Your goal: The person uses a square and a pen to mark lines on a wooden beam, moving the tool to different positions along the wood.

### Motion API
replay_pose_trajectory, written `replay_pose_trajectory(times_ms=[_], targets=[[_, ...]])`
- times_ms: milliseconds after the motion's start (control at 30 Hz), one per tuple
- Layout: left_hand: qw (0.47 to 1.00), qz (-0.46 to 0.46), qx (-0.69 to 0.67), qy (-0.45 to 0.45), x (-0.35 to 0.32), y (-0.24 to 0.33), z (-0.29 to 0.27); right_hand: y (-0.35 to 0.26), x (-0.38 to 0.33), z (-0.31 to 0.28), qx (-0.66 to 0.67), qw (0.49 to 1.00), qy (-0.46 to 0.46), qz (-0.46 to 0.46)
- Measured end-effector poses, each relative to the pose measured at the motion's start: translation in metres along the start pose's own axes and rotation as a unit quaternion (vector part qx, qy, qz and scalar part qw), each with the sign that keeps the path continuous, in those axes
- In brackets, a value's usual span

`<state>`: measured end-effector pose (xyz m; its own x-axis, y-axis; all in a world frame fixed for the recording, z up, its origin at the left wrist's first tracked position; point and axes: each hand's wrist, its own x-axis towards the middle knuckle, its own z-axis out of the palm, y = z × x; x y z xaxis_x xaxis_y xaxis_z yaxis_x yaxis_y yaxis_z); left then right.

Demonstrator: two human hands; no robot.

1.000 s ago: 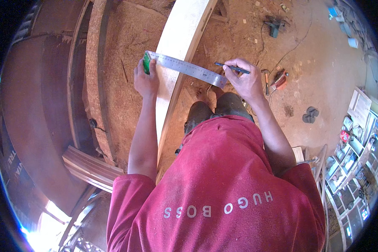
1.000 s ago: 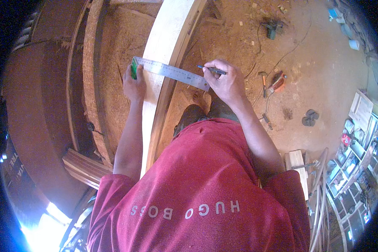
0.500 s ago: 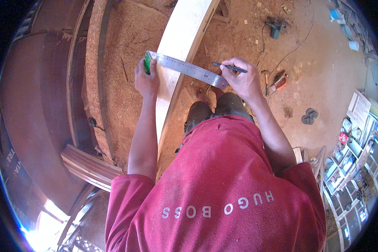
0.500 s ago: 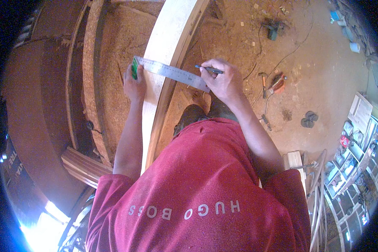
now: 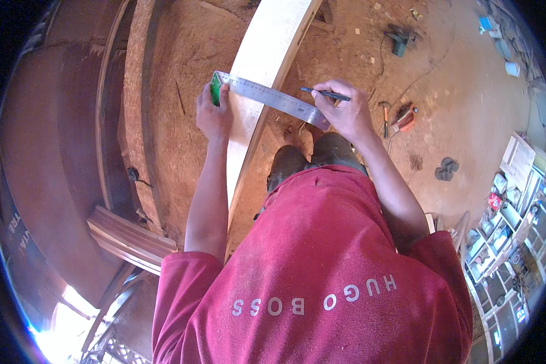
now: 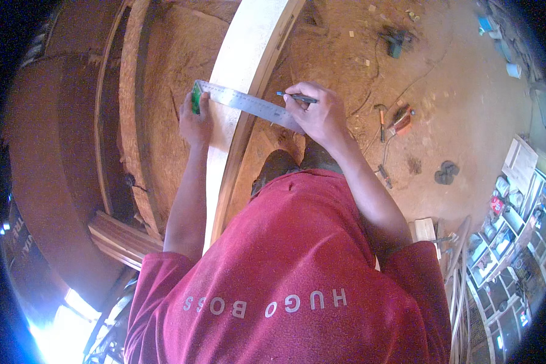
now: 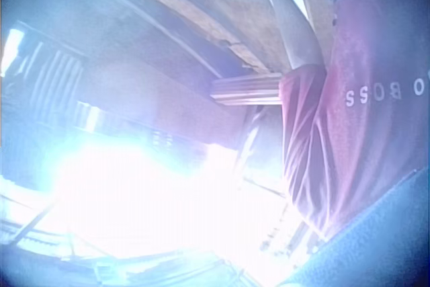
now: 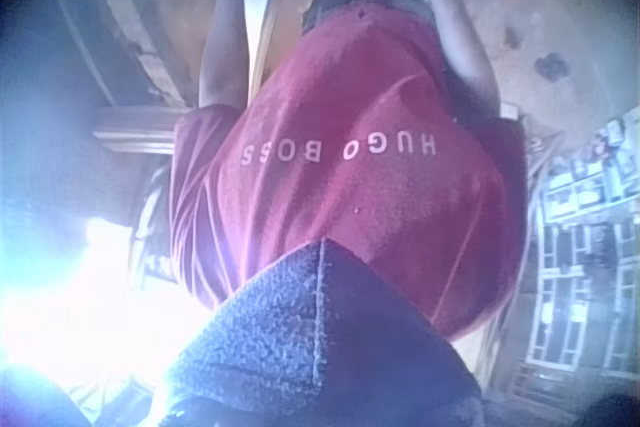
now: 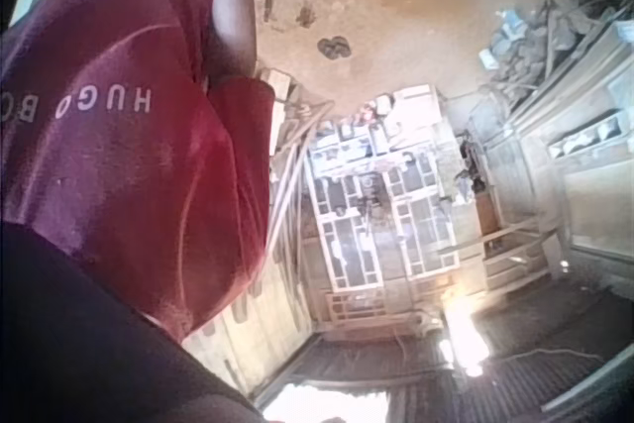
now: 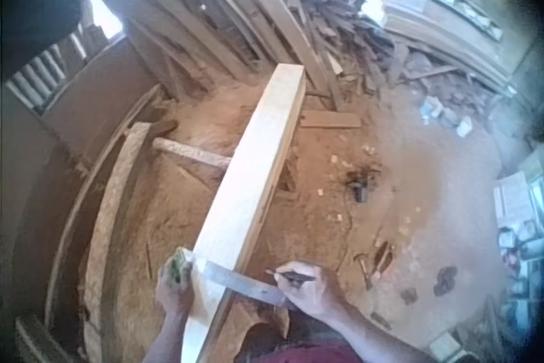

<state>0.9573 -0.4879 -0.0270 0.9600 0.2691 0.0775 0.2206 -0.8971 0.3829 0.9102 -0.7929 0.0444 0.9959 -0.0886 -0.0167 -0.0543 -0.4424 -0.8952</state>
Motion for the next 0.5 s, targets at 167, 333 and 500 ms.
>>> replay_pose_trajectory(times_ms=[167,333,500], targets=[[0.999,0.019,-0.025,0.031,0.000,-0.004,0.002,-0.018,0.012,0.015,-0.005,0.999,-0.046,0.017],[1.000,0.000,-0.016,0.005,0.001,0.005,-0.004,-0.013,0.023,0.034,-0.005,0.998,-0.060,-0.002],[0.999,0.001,-0.034,0.013,0.000,0.000,-0.004,-0.023,0.032,0.043,-0.016,0.996,-0.084,0.007]])
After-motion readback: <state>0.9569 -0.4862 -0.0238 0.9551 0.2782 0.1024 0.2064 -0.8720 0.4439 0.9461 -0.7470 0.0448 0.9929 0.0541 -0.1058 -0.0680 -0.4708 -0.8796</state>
